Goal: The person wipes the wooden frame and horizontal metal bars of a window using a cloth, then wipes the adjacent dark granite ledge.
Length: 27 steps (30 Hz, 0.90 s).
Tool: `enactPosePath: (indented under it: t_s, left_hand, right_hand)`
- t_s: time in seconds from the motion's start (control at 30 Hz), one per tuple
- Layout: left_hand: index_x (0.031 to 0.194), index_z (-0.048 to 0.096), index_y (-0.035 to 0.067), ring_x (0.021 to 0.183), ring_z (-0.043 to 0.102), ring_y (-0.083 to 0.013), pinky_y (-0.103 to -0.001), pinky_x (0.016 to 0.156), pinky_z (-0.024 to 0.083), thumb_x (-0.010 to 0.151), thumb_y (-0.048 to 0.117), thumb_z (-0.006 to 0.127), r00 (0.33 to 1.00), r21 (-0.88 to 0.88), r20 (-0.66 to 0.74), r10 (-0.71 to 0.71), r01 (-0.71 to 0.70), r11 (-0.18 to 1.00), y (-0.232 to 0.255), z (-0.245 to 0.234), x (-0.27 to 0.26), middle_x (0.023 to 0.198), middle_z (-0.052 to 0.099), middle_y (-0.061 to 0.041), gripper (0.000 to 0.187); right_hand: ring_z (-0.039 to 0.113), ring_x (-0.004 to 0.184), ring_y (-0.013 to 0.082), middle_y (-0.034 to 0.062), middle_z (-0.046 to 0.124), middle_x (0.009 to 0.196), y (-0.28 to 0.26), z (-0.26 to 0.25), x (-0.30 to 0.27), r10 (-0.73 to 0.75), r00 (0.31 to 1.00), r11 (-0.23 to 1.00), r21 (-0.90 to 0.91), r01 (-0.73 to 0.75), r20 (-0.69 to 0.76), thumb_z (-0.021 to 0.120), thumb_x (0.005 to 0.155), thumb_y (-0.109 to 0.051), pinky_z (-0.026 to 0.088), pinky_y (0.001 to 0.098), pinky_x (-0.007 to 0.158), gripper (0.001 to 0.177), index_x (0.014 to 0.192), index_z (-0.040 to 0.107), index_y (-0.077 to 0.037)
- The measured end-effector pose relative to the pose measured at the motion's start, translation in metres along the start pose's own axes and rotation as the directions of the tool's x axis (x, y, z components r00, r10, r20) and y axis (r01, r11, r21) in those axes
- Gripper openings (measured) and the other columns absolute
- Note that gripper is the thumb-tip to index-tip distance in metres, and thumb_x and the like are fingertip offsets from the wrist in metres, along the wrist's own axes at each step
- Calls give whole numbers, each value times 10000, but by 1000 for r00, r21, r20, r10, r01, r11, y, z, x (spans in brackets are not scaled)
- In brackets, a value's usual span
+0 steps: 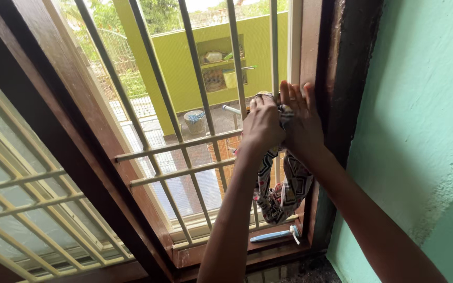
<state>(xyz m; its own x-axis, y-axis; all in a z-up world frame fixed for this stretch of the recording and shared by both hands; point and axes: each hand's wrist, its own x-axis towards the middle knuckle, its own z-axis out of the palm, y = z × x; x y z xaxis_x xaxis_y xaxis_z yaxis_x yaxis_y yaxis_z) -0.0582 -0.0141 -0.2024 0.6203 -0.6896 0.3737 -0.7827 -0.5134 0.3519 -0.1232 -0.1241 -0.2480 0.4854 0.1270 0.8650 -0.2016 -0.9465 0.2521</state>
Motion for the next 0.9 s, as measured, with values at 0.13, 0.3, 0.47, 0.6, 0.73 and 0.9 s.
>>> enactPosePath:
  t_s: [0.13,0.3,0.47,0.6,0.73,0.9]
  left_hand:
    - [968,677,15,772,704,-234,-361,682,582,829,119,734,998,101,-41,-58,62,993,6,13,-8,906,719,-137,182]
    - [983,651,1,826,731,-256,-374,723,595,830,117,733,943,105,-327,65,-32,994,-3,31,-12,914,730,-171,209]
    - [976,610,-28,903,691,-333,-420,804,572,707,63,738,863,173,-491,121,-39,984,-2,44,-18,920,684,-201,311]
    - [1037,602,-32,953,671,-351,-453,922,523,754,29,687,757,170,-626,188,-104,980,-1,51,-27,971,674,-200,302]
    - [1165,591,-64,1011,656,-380,-498,1091,483,947,63,658,590,279,-753,292,-115,953,1,63,-50,1027,665,-226,261]
    - [1229,590,-19,1412,570,-390,-502,1236,404,949,-6,587,539,263,-767,347,-230,937,-5,87,-94,1389,642,-251,281]
  right_hand:
    - [415,1495,371,248,443,1574,3,-6,-21,-36,996,940,335,60,-76,692,856,-140,236,551,1289,719,1500,468,85]
    - [603,1263,363,192,616,1327,20,8,-19,-151,988,986,76,148,25,694,865,-100,331,512,1241,497,1329,586,41]
    - [674,1136,381,244,659,1073,17,15,-18,-89,994,995,44,92,-56,662,870,-118,377,483,1238,377,1183,563,67]
    - [647,1185,360,213,653,1111,0,0,-27,8,1000,994,112,-10,22,598,892,-33,356,491,1259,379,1265,587,27]
    - [505,1379,380,242,577,1367,-20,-11,-41,19,989,993,121,-1,-146,618,934,-46,325,527,1268,485,1395,520,67]
    - [419,1454,452,326,499,1491,-37,-33,-83,39,972,964,264,24,-232,651,873,-41,345,535,1212,654,1471,417,82]
